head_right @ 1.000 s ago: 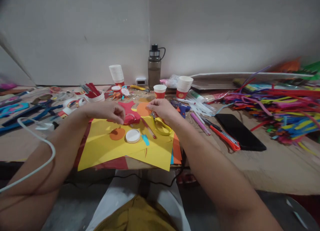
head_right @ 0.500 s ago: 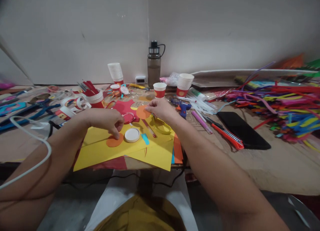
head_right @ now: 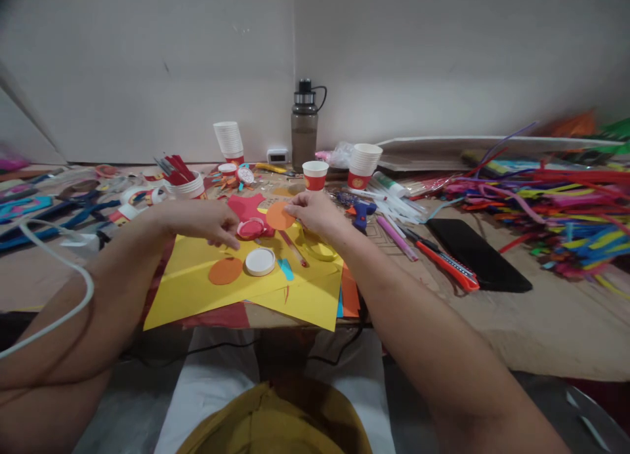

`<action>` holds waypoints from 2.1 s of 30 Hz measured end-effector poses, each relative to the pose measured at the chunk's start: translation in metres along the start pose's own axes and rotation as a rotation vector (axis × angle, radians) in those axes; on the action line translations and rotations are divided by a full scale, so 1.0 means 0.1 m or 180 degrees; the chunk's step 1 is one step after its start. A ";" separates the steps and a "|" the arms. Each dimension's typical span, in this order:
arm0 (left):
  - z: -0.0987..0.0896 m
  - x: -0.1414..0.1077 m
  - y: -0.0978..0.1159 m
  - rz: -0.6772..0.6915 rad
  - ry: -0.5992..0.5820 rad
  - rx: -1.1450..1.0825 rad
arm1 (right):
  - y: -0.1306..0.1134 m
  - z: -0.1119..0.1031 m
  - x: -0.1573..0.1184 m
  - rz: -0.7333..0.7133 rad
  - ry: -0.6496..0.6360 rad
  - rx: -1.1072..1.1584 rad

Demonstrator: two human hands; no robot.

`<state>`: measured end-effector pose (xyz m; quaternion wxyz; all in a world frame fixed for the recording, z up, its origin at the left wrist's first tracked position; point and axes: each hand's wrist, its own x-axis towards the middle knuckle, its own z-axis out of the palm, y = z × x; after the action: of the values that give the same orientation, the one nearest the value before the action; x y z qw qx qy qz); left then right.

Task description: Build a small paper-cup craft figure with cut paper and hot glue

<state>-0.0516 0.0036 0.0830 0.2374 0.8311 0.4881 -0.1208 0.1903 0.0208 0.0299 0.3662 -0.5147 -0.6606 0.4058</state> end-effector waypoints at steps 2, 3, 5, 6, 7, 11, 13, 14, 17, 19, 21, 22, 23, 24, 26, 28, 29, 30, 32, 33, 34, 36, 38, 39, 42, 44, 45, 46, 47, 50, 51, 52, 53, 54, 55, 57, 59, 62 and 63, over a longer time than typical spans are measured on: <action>-0.04 0.03 -0.04 0.0025 0.0581 -0.0147 | -0.01 0.00 0.00 0.0009 0.0038 0.0075; -0.03 0.06 -0.05 0.0050 0.1037 -0.0304 | -0.03 0.01 0.00 0.0011 0.0101 0.0134; 0.01 0.17 -0.06 0.0041 0.1853 -0.1057 | -0.06 0.01 -0.01 0.0028 0.0290 0.0339; 0.06 0.23 -0.04 0.0074 0.2076 -0.1511 | -0.08 0.02 -0.02 0.0036 0.0390 0.0465; 0.10 0.28 -0.02 0.0192 0.2115 -0.1921 | -0.10 0.02 -0.02 0.0034 0.0472 0.0580; 0.27 0.41 0.09 0.0770 0.1767 -0.3057 | -0.11 0.05 -0.04 -0.0107 0.0601 0.0760; 0.32 0.43 0.13 0.0863 0.1635 -0.3322 | -0.09 0.06 -0.03 -0.0216 0.0600 0.0732; 0.33 0.44 0.14 0.0877 0.1576 -0.3392 | -0.07 0.07 -0.03 -0.0252 0.0590 0.0701; 0.35 0.46 0.12 0.0851 0.1512 -0.3344 | -0.05 0.08 -0.03 -0.0294 0.0541 0.0597; 0.32 0.46 0.07 0.0717 0.1742 -0.3023 | -0.05 0.08 -0.03 -0.0254 0.0511 0.0571; 0.25 0.43 -0.02 0.0444 0.2123 -0.2396 | -0.06 0.08 -0.02 -0.0172 0.0519 0.0533; 0.21 0.41 -0.07 0.0314 0.2187 -0.2039 | -0.06 0.07 -0.02 -0.0130 0.0536 0.0485; 0.16 0.37 -0.11 0.0214 0.2157 -0.1702 | -0.05 0.07 -0.02 -0.0105 0.0549 0.0417; 0.11 0.33 -0.16 0.0136 0.2023 -0.1390 | -0.05 0.07 -0.02 -0.0100 0.0551 0.0335; 0.03 0.26 -0.23 0.0003 0.1580 -0.0837 | -0.03 0.07 -0.01 -0.0113 0.0516 0.0183; -0.02 0.21 -0.27 -0.0115 0.1113 -0.0383 | 0.00 0.08 0.00 -0.0104 0.0459 0.0101; -0.02 0.20 -0.27 -0.0150 0.0926 -0.0187 | 0.01 0.08 0.00 -0.0090 0.0434 0.0080; -0.02 0.20 -0.27 -0.0165 0.0787 -0.0024 | 0.02 0.08 0.00 -0.0070 0.0417 0.0067; 0.00 0.21 -0.26 -0.0128 0.0607 0.0202 | 0.03 0.08 0.01 -0.0025 0.0380 0.0042; 0.01 0.22 -0.24 -0.0095 0.0550 0.0268 | 0.03 0.08 0.01 -0.0007 0.0367 0.0026; 0.03 0.23 -0.23 -0.0057 0.0506 0.0315 | 0.03 0.08 0.01 0.0010 0.0359 0.0006; 0.05 0.26 -0.20 0.0028 0.0460 0.0375 | 0.02 0.07 0.01 0.0032 0.0346 -0.0040; 0.06 0.27 -0.19 0.0102 0.0464 0.0403 | 0.01 0.07 0.00 0.0041 0.0331 -0.0096; 0.06 0.27 -0.19 0.0130 0.0473 0.0407 | 0.01 0.08 -0.01 0.0042 0.0317 -0.0127; 0.07 0.28 -0.18 0.0132 0.0560 0.0392 | -0.01 0.10 -0.03 0.0024 0.0280 -0.0176; 0.07 0.28 -0.18 0.0127 0.0758 0.0335 | -0.01 0.12 -0.04 -0.0041 0.0260 -0.0071; 0.08 0.28 -0.17 0.0134 0.0890 0.0273 | -0.01 0.13 -0.05 -0.0075 0.0260 0.0027; 0.09 0.28 -0.16 0.0153 0.1031 0.0186 | -0.01 0.13 -0.05 -0.0109 0.0267 0.0135; 0.10 0.29 -0.14 0.0190 0.1176 0.0076 | -0.01 0.14 -0.05 -0.0135 0.0288 0.0238; 0.15 0.32 -0.09 0.0337 0.1547 -0.0289 | -0.02 0.15 -0.04 -0.0126 0.0405 0.0482; 0.17 0.33 -0.08 0.0352 0.1650 -0.0392 | -0.02 0.15 -0.05 -0.0122 0.0427 0.0569; 0.18 0.34 -0.06 0.0340 0.1733 -0.0474 | -0.03 0.15 -0.05 -0.0123 0.0428 0.0666; 0.19 0.35 -0.04 0.0299 0.1810 -0.0535 | -0.04 0.16 -0.05 -0.0132 0.0414 0.0763; 0.20 0.36 -0.03 0.0251 0.1873 -0.0586 | -0.05 0.16 -0.05 -0.0157 0.0400 0.0844; 0.20 0.37 -0.02 0.0215 0.1935 -0.0643 | -0.06 0.16 -0.05 -0.0190 0.0386 0.0904; 0.20 0.37 -0.01 0.0205 0.2011 -0.0764 | -0.06 0.16 -0.05 -0.0240 0.0400 0.0981; 0.20 0.38 -0.01 0.0215 0.2035 -0.0819 | -0.05 0.15 -0.05 -0.0266 0.0443 0.1051; 0.22 0.39 0.00 0.0220 0.2030 -0.0780 | -0.03 0.14 -0.04 -0.0284 0.0475 0.1096; 0.22 0.40 0.01 0.0240 0.2031 -0.0806 | -0.03 0.15 -0.04 -0.0293 0.0467 0.1069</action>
<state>-0.0307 0.0218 0.0470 0.1784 0.8084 0.5178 0.2156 0.1768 0.0141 0.0265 0.5123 -0.4437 -0.5779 0.4546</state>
